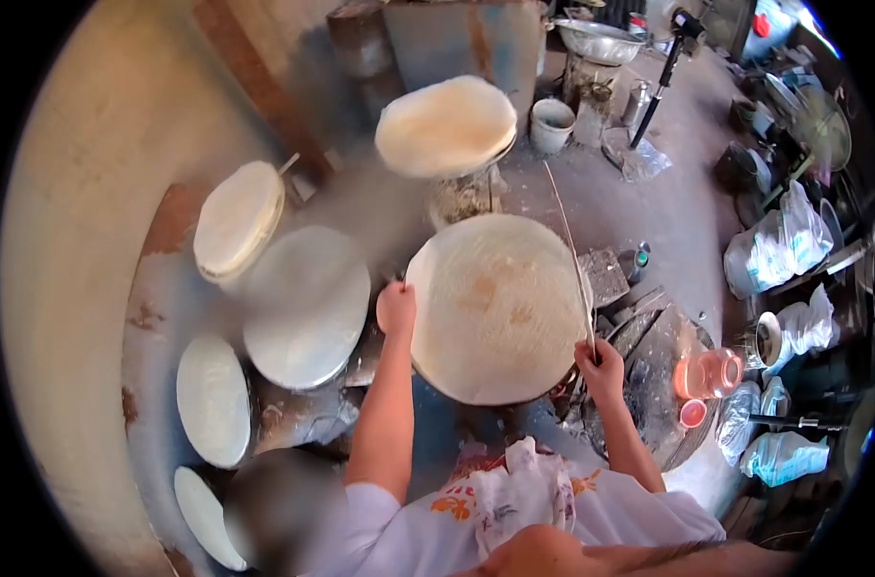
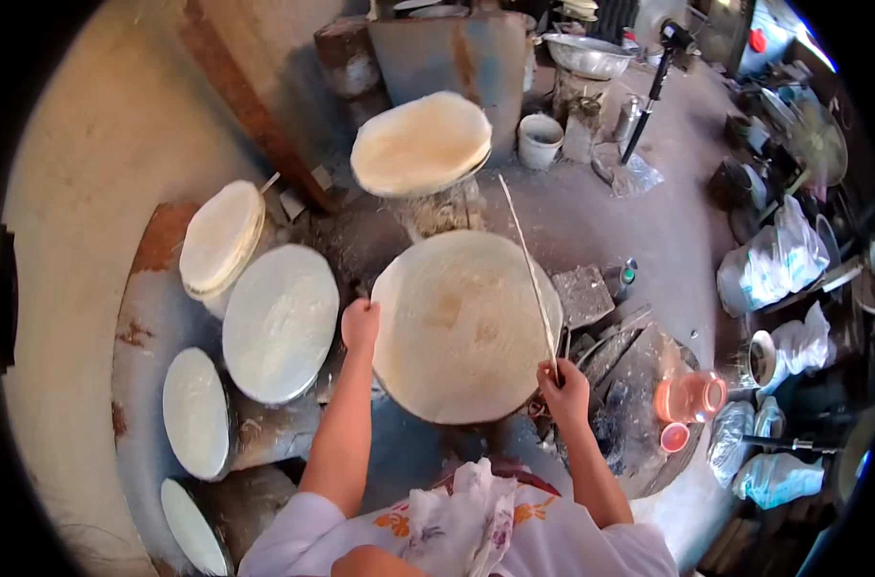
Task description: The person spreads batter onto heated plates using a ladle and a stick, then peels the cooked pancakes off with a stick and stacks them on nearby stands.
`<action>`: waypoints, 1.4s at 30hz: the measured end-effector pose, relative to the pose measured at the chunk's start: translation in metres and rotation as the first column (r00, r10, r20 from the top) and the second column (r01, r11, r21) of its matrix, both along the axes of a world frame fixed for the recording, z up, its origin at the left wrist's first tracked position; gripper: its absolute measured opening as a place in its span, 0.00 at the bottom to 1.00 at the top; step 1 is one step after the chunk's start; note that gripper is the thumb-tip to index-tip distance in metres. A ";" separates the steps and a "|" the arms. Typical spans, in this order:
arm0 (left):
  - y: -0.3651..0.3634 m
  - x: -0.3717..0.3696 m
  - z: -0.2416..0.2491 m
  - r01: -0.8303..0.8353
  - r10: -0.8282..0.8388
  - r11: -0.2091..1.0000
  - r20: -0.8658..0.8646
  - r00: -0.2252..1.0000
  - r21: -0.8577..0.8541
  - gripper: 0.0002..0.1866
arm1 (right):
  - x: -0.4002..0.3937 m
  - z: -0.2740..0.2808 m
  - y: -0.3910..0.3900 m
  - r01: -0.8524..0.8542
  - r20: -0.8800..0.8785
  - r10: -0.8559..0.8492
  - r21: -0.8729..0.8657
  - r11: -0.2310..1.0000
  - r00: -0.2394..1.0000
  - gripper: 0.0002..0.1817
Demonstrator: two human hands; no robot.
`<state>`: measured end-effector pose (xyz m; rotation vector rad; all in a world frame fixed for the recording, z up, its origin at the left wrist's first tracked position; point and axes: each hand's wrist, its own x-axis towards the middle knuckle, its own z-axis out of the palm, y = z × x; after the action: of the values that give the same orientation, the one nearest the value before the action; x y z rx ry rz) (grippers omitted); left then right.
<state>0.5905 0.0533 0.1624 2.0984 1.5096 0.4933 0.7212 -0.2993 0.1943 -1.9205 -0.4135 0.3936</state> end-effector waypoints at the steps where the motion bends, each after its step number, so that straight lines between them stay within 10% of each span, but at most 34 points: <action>1: -0.008 0.001 0.003 -0.012 0.005 0.997 0.099 0.995 0.073 0.15 | 0.003 -0.004 -0.001 0.030 0.008 -0.030 -0.005 1.000 1.000 0.07; 7: -0.061 0.003 0.060 -0.045 0.004 0.981 0.214 0.977 0.188 0.10 | 0.019 -0.001 0.007 0.121 -0.039 -0.118 0.080 0.989 0.992 0.06; 13: -0.120 -0.010 0.124 -0.035 -0.065 0.960 0.343 0.937 0.278 0.09 | 0.077 -0.028 0.031 0.168 0.292 -0.155 -0.020 0.986 0.944 0.11; 17: -0.156 -0.049 0.163 -0.061 -0.020 0.980 0.398 0.917 0.188 0.06 | 0.183 -0.044 0.043 -0.250 0.000 0.291 0.515 0.820 0.957 0.25; 18: -0.157 -0.064 0.163 -0.024 -0.170 0.939 0.523 0.836 0.343 0.05 | 0.165 0.000 0.059 -0.286 0.218 0.239 0.223 0.932 0.946 0.24; 21: -0.159 -0.140 0.186 -0.196 0.018 0.927 0.483 0.875 0.320 0.05 | 0.197 -0.012 0.108 -0.624 0.035 0.638 0.255 0.739 0.769 0.10; 22: -0.159 -0.177 0.191 -0.255 0.079 0.918 0.493 0.866 0.302 0.05 | 0.167 0.001 0.135 -0.770 0.077 0.792 0.306 0.560 0.606 0.09; 25: -0.166 -0.310 0.190 -0.466 0.282 0.842 0.512 0.811 0.273 0.07 | -0.035 0.051 0.216 -0.761 0.138 0.750 0.174 0.624 0.647 0.15; 28: -0.199 -0.456 0.178 -0.726 0.556 0.636 0.497 0.666 0.260 0.05 | -0.217 0.036 0.291 -0.955 0.251 0.922 0.074 0.287 0.296 0.20; 29: -0.216 -0.509 0.163 -0.807 0.612 0.577 0.588 0.529 0.127 0.05 | -0.283 0.032 0.307 -0.981 0.351 0.929 -0.103 0.163 0.118 0.19; 30: -0.238 -0.560 0.171 -0.851 0.701 0.503 0.504 0.505 0.152 0.02 | -0.375 0.038 0.301 -0.954 0.209 0.951 0.242 0.175 0.227 0.18; 32: -0.276 -0.654 0.175 -0.925 0.717 0.326 0.689 0.107 -0.196 0.03 | -0.506 0.022 0.312 -0.989 0.253 0.967 0.145 0.000 0.037 0.17; 36: -0.360 -0.822 0.175 -0.998 0.884 0.038 0.464 0.059 0.055 0.07 | -0.733 0.058 0.264 -0.919 0.332 0.899 0.171 -0.356 -0.286 0.12; 38: -0.391 -0.917 0.171 -0.988 0.921 -0.065 0.374 -0.113 -0.138 0.08 | -0.832 0.069 0.241 -0.868 0.335 0.836 0.091 -0.489 -0.435 0.13; 42: -0.438 -1.098 0.084 -0.988 0.925 -0.022 0.373 -0.077 -0.150 0.06 | -0.969 0.041 0.242 -0.833 0.437 0.749 0.001 -0.554 -0.498 0.13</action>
<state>-0.5072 -0.3847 0.2463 0.3404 2.5705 1.4751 -0.2477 -0.0574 0.2351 -0.3636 -2.3536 1.1441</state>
